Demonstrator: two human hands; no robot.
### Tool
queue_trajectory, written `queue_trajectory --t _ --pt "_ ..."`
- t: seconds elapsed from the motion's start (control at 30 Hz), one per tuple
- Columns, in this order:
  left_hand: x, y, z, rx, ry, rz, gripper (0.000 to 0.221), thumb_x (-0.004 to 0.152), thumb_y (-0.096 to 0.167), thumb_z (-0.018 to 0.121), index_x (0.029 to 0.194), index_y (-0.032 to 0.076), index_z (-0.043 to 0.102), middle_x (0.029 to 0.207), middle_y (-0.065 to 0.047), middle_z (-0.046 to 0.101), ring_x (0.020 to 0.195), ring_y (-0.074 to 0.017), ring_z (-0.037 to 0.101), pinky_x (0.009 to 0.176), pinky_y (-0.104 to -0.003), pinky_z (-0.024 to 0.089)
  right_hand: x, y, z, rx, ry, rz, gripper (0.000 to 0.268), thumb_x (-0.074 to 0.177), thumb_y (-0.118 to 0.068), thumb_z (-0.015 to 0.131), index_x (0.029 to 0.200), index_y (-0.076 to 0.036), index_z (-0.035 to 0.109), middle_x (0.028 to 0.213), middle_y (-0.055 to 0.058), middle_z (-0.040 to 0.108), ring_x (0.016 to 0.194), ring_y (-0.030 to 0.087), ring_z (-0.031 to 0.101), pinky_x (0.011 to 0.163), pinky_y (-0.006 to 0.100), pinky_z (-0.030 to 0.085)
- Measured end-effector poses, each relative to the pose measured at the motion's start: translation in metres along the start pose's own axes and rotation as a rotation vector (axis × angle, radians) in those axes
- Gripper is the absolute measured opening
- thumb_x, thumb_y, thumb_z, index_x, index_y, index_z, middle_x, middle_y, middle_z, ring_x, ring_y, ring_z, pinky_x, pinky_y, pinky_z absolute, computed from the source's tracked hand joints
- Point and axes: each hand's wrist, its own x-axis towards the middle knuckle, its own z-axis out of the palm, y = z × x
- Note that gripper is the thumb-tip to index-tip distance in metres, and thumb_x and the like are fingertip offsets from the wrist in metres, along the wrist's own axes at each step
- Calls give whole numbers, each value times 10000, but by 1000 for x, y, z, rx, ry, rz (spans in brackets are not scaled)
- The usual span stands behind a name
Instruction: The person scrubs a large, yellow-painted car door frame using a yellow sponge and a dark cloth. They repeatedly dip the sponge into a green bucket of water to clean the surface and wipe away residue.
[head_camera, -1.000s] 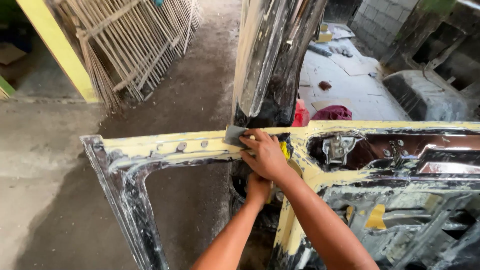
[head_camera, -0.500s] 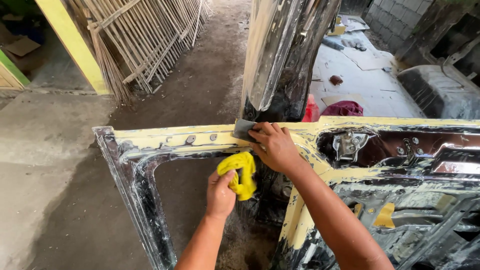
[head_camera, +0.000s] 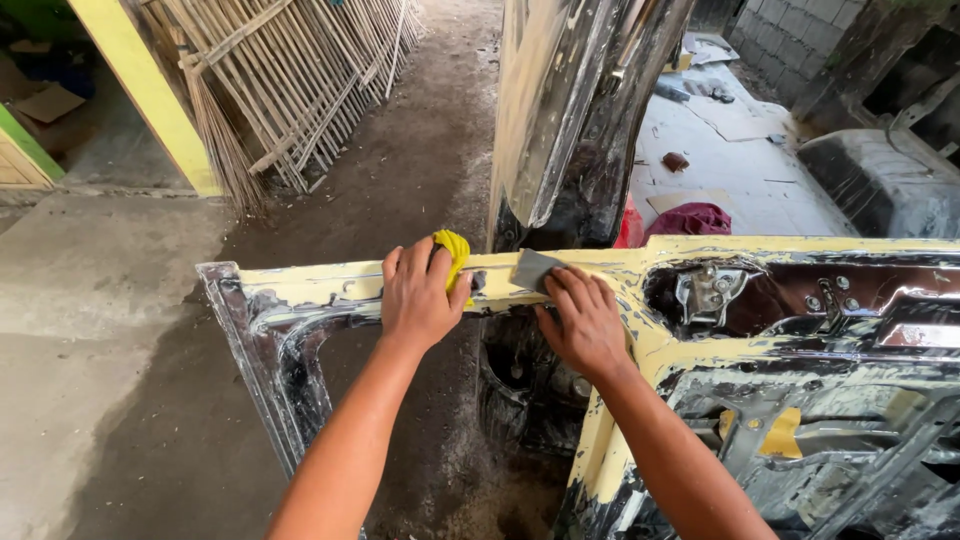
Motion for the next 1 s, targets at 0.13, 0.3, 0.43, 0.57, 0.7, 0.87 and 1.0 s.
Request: queue_trajectory --t 0.13,0.3,0.43,0.57,0.7,0.87,1.0 --pt "7 -1 6 11 -101 -5 405 916 417 692 1037 33 645 1118 -179 619 1010 -356 636 999 -513 395 0 -15 18 109 33 91 427 956 -316 689 1284 -58 593 1407 146 581 1367 344 531 1144 485 417" --pt "23 -6 18 -47 -271 -189 381 988 339 624 1201 24 610 989 -154 700 849 -342 697 841 -477 458 11 -67 25 91 -62 -54 584 932 -309 659 1460 -108 513 1506 178 501 1427 365 449 1155 551 369" --pt "21 -9 16 -54 -226 -114 442 980 322 619 1305 21 610 971 -154 703 814 -338 700 778 -468 461 -1 -24 13 40 -245 128 656 919 -390 642 1494 -141 451 1555 171 424 1409 335 399 1120 617 244" --pt "19 -6 16 -29 -147 -68 388 972 333 630 1278 95 656 968 -116 697 862 -316 693 803 -453 462 -21 -17 37 -80 -83 359 713 951 -412 593 1550 -112 351 1619 158 336 1517 333 324 1218 570 166" --pt "11 -11 15 -63 -96 -42 380 980 320 635 1282 91 667 988 -107 691 897 -308 683 826 -446 455 0 -92 57 137 -137 181 805 946 -399 612 1575 -10 295 1636 232 292 1534 385 246 1212 577 139" --pt "11 -9 14 -81 -107 -57 379 980 321 640 1274 85 674 1000 -108 690 914 -313 676 834 -452 447 -4 -47 21 -2 -241 253 729 925 -383 659 1558 -145 386 1643 87 360 1516 254 315 1210 598 149" --pt "13 -5 16 -44 -96 -90 379 968 329 648 1259 88 678 996 -108 691 923 -313 676 843 -456 447 -16 -34 34 -66 -15 559 801 861 -396 696 1513 -60 374 1599 156 348 1510 360 271 1188 629 157"
